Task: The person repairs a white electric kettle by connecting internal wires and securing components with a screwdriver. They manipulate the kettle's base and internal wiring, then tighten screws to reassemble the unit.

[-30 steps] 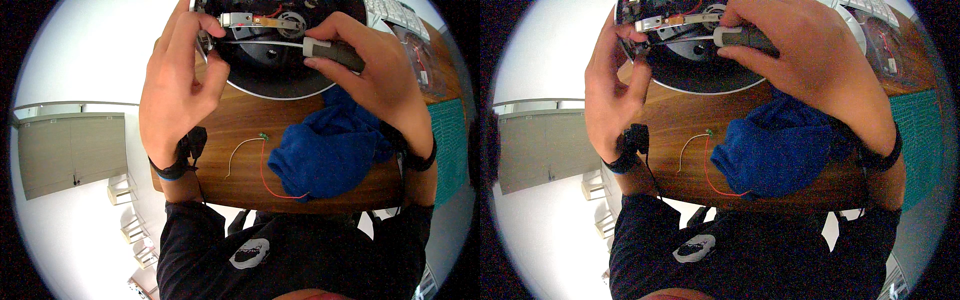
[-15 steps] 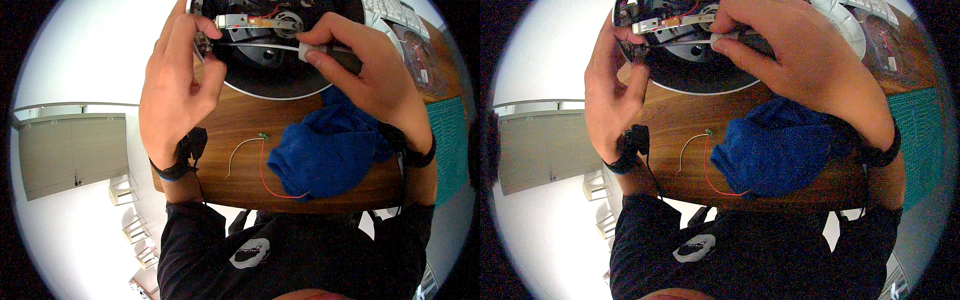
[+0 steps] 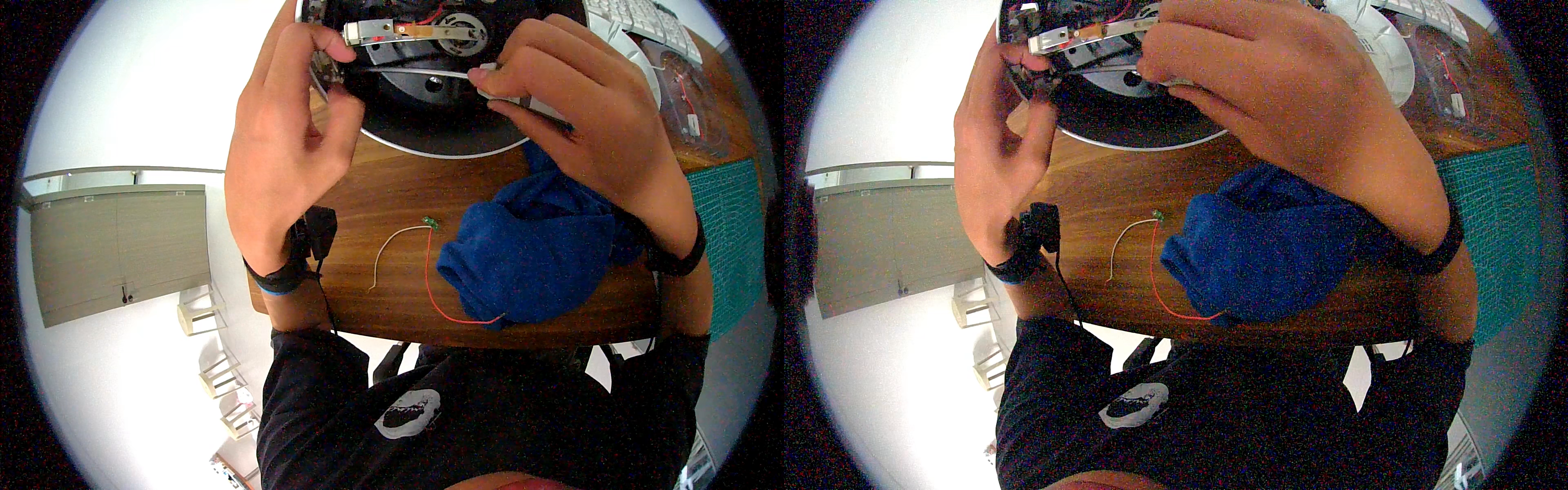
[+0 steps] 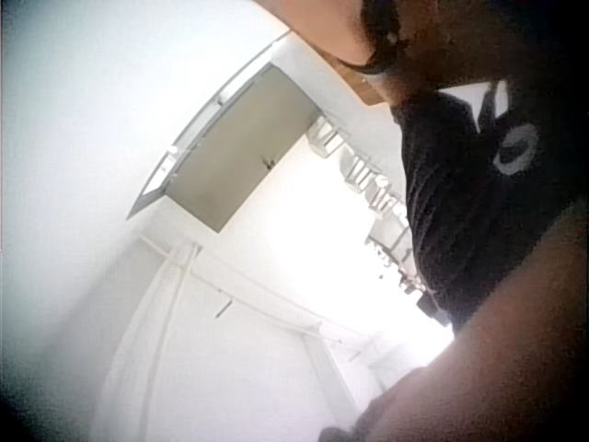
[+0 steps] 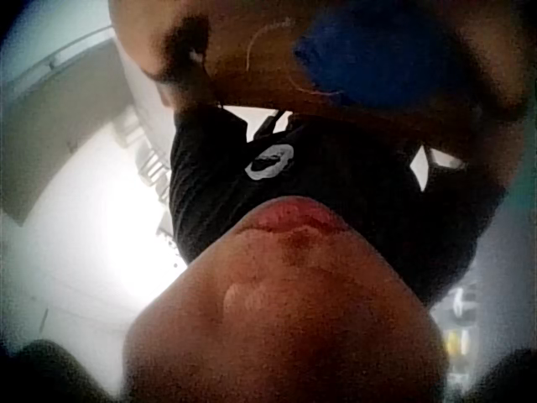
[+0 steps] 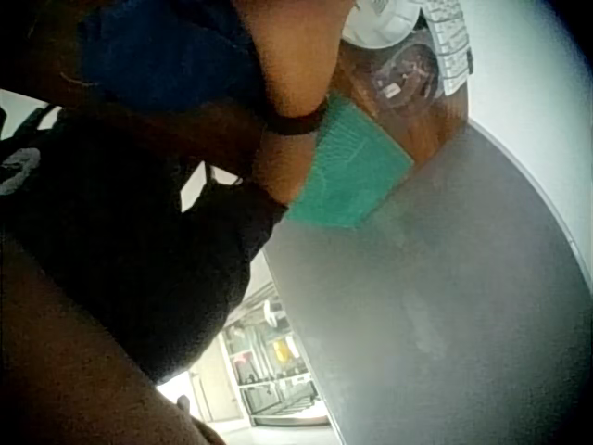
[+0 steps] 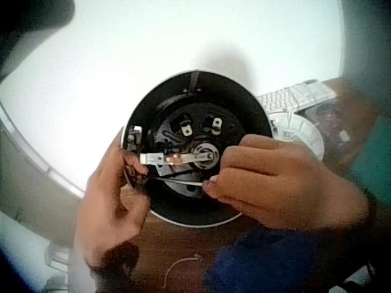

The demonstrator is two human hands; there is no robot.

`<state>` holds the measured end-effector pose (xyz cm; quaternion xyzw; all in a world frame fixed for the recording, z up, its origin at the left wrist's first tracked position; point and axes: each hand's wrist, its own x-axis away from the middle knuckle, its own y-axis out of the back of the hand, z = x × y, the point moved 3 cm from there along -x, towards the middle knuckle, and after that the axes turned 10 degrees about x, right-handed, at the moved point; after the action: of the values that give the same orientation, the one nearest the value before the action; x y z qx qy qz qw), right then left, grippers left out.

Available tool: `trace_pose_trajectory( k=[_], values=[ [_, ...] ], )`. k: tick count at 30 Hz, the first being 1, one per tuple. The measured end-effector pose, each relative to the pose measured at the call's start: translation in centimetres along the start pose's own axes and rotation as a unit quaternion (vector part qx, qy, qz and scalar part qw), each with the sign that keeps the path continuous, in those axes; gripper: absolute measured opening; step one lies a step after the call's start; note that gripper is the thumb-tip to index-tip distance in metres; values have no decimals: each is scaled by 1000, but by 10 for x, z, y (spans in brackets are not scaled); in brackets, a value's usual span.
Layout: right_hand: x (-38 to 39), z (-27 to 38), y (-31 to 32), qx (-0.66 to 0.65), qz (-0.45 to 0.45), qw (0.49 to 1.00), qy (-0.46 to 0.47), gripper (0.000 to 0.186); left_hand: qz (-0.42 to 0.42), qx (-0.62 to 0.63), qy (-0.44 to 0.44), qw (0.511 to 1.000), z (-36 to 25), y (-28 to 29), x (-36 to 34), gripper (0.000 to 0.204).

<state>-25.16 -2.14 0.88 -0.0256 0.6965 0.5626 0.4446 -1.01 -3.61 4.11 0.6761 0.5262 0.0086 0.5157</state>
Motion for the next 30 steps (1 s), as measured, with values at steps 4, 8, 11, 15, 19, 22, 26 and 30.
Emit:
trace_pose_trajectory(
  k=[4, 8, 11, 15, 19, 22, 26, 30],
  values=[
    [1, -9, -7, 50, -93, 992, 73, 12, 3, 5, 1, 1000, 0, -1, -1, 26],
    [-8, 7, 14, 10, 0, 1000, -26, 15, 3, -9, 8, 1000, -3, 0, 0, 26],
    [-2, 5, 5, -36, -14, 997, -72, 24, 11, -16, 9, 1000, -5, 0, -2, 27],
    [3, 8, 0, -40, -20, 997, -70, 29, 4, -15, 4, 1000, -4, 0, -1, 27],
    [5, 9, -1, -51, 18, 992, -114, 26, 4, -17, -7, 1000, -3, 0, 0, 27],
    [4, 7, 1, -27, -1, 995, -91, 25, 3, -18, -7, 1000, -5, 0, -1, 27],
    [3, 7, 1, -31, -4, 996, -89, 25, 2, -15, -19, 1000, -4, 0, -1, 28],
    [4, 7, -1, -40, 2, 995, -96, 25, 13, 8, 3, 1000, -2, -2, -1, 47]
  ],
)
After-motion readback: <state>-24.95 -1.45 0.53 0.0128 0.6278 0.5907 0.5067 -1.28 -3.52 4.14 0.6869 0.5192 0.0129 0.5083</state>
